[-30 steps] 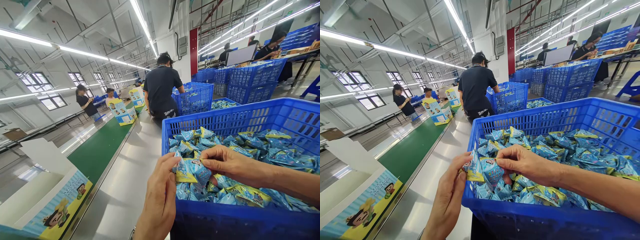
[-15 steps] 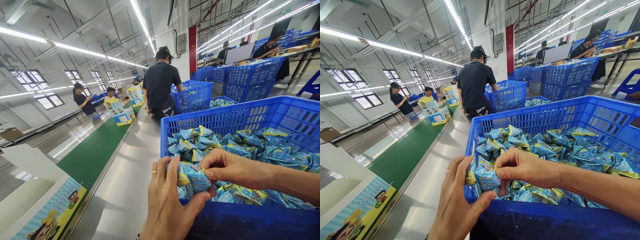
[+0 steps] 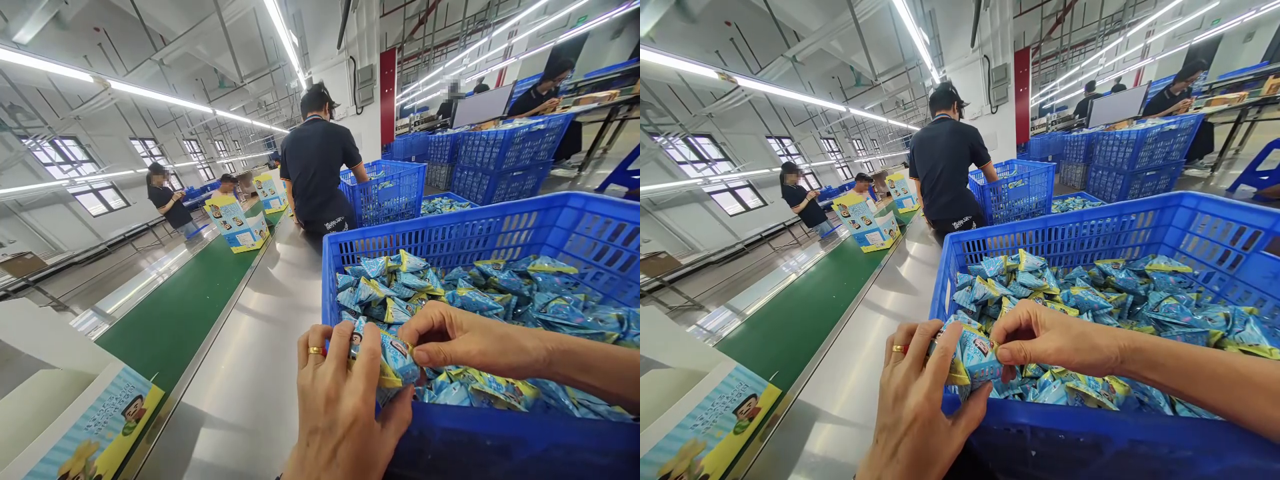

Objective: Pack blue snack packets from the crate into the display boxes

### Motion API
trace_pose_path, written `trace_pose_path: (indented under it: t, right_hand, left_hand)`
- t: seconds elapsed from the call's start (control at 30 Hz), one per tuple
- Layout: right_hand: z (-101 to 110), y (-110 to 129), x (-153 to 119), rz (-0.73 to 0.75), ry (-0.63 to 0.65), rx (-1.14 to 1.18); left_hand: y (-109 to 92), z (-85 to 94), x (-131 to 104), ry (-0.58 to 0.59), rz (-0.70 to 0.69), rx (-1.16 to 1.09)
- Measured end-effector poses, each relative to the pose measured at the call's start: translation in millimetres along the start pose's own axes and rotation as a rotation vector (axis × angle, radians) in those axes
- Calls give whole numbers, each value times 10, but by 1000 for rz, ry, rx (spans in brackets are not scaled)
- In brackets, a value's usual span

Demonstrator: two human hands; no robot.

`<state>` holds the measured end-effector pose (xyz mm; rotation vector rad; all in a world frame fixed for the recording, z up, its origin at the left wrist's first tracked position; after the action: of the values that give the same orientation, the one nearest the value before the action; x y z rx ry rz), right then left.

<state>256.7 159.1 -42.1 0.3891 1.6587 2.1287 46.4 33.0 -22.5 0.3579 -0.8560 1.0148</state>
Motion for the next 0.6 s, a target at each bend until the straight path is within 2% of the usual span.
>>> trace_pose_path:
  t: [0.1,0.23,0.37,0.6]
  right_hand:
    - [-7,24,7,22,28,-38]
    - [-18,50,18,62,54,-89]
    - [-27,23,26,31,75,-89]
    - [-35,-4,9,4,121,-99]
  left_hand:
    - [-30,-27,0,-53,-13,36]
    - [-48,-65,8,-67,10,31]
    - [-48,-55,18,-77,-2,0]
    - [-8,-15,16,-28,42,-136]
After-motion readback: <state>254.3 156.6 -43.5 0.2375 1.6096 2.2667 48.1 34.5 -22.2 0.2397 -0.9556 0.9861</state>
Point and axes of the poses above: each hand's wrist, its own x-axis towards the middle knuckle, its own z-axis out of the back of the hand, y = z × x, the point moved 2 cm from there along x, towards the middle knuckle, and after that the axes turned 6 degrees about -x, right-handed, at the moved point
